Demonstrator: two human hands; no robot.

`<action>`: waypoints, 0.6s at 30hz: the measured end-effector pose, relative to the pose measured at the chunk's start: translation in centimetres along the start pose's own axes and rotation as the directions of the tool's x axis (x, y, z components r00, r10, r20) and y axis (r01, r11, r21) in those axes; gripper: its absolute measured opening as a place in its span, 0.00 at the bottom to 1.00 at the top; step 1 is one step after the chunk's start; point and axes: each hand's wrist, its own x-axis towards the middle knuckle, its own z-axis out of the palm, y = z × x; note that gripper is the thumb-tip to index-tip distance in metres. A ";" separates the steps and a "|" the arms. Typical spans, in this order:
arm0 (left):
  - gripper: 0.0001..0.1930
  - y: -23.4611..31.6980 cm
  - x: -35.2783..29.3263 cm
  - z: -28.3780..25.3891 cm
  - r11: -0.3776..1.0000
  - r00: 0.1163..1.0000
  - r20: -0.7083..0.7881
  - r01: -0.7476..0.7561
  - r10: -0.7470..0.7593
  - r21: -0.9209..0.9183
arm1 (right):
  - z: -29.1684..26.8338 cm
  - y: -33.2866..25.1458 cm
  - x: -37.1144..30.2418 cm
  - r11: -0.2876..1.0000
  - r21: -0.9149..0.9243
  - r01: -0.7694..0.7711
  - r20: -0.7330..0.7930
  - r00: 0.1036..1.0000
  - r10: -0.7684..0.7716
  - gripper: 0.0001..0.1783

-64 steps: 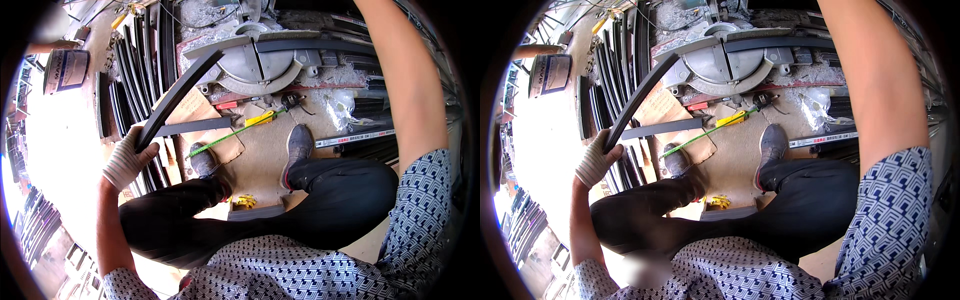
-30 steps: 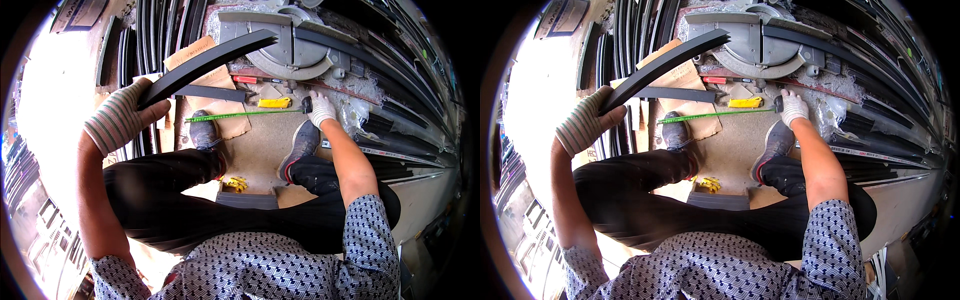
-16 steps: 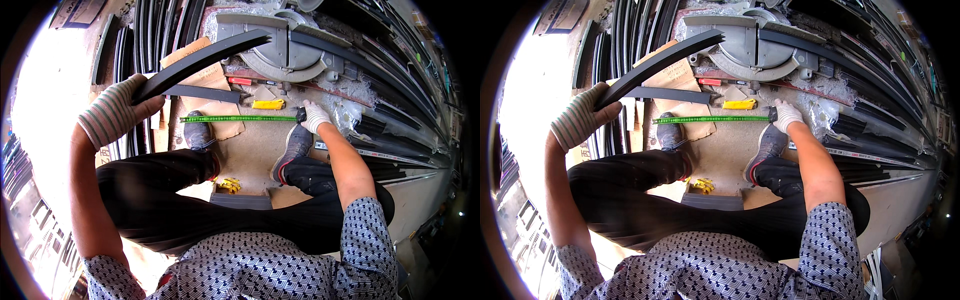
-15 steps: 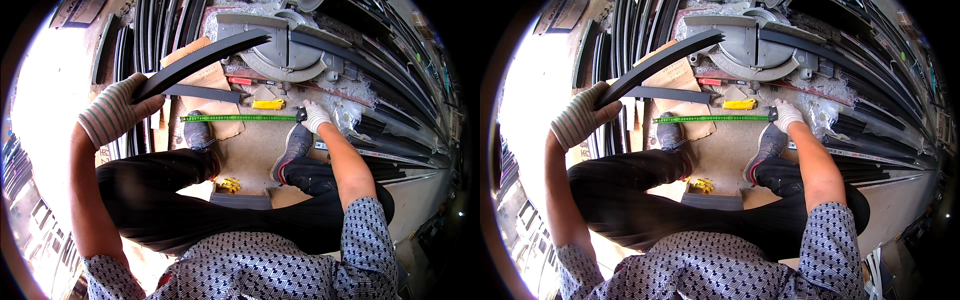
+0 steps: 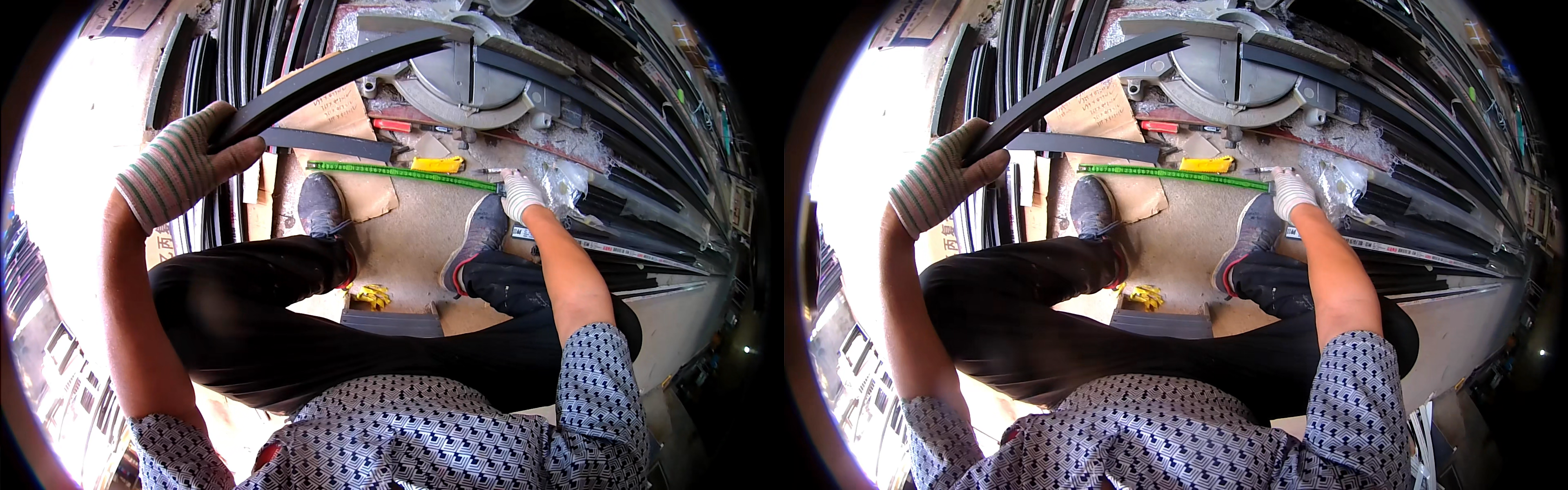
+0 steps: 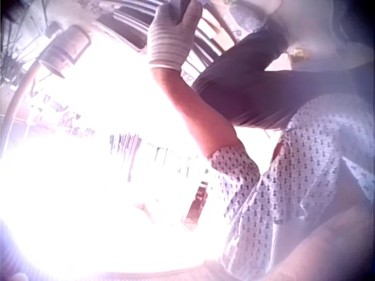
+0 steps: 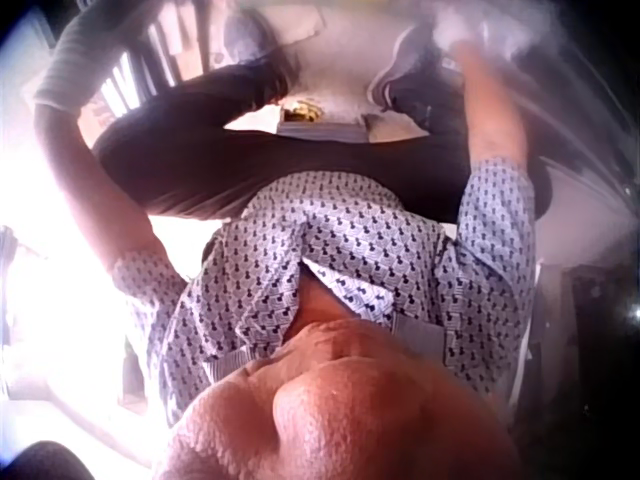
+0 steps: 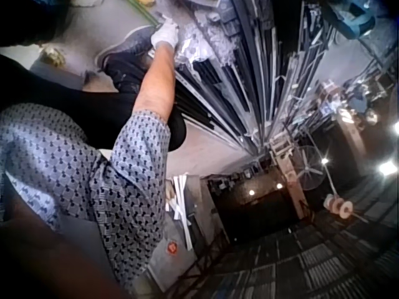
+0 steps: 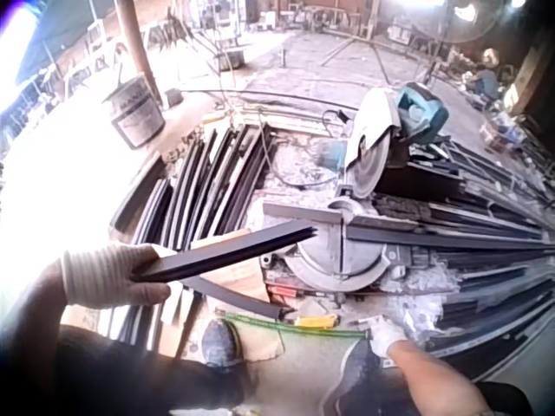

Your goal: The person measures and marks a long metal profile using a tape measure and a marker. They then position the profile on a miter saw and cut it. The process is repeated for a second profile, which is also measured, marked, and cut. Finally, the person writes identification numbers on the cut pieces.

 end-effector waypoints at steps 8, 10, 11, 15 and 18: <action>0.29 0.4 -0.1 -0.1 0.998 0.999 -0.004 0.047 -0.047 0.029 | -0.6 -0.4 0.6 0.975 0.221 0.025 0.052 0.998 -0.037 0.27; 0.29 0.3 -0.2 0.1 0.999 0.999 -0.032 0.044 -0.043 0.031 | 0.1 -0.1 1.1 0.976 0.214 0.042 0.136 0.988 -0.072 0.27; 0.30 0.3 -0.2 0.2 1.000 0.999 -0.045 0.020 -0.019 0.009 | 0.9 -0.1 0.9 0.985 0.167 0.049 0.101 0.993 -0.067 0.28; 0.31 -0.9 0.1 0.4 1.000 0.998 -0.063 0.022 -0.021 0.022 | 1.6 0.5 1.1 0.974 0.217 0.068 0.080 0.993 -0.087 0.29; 0.32 -0.4 0.3 0.1 1.000 0.999 -0.029 0.015 -0.014 0.011 | 1.6 0.8 1.2 0.978 0.201 0.063 0.120 0.989 -0.089 0.31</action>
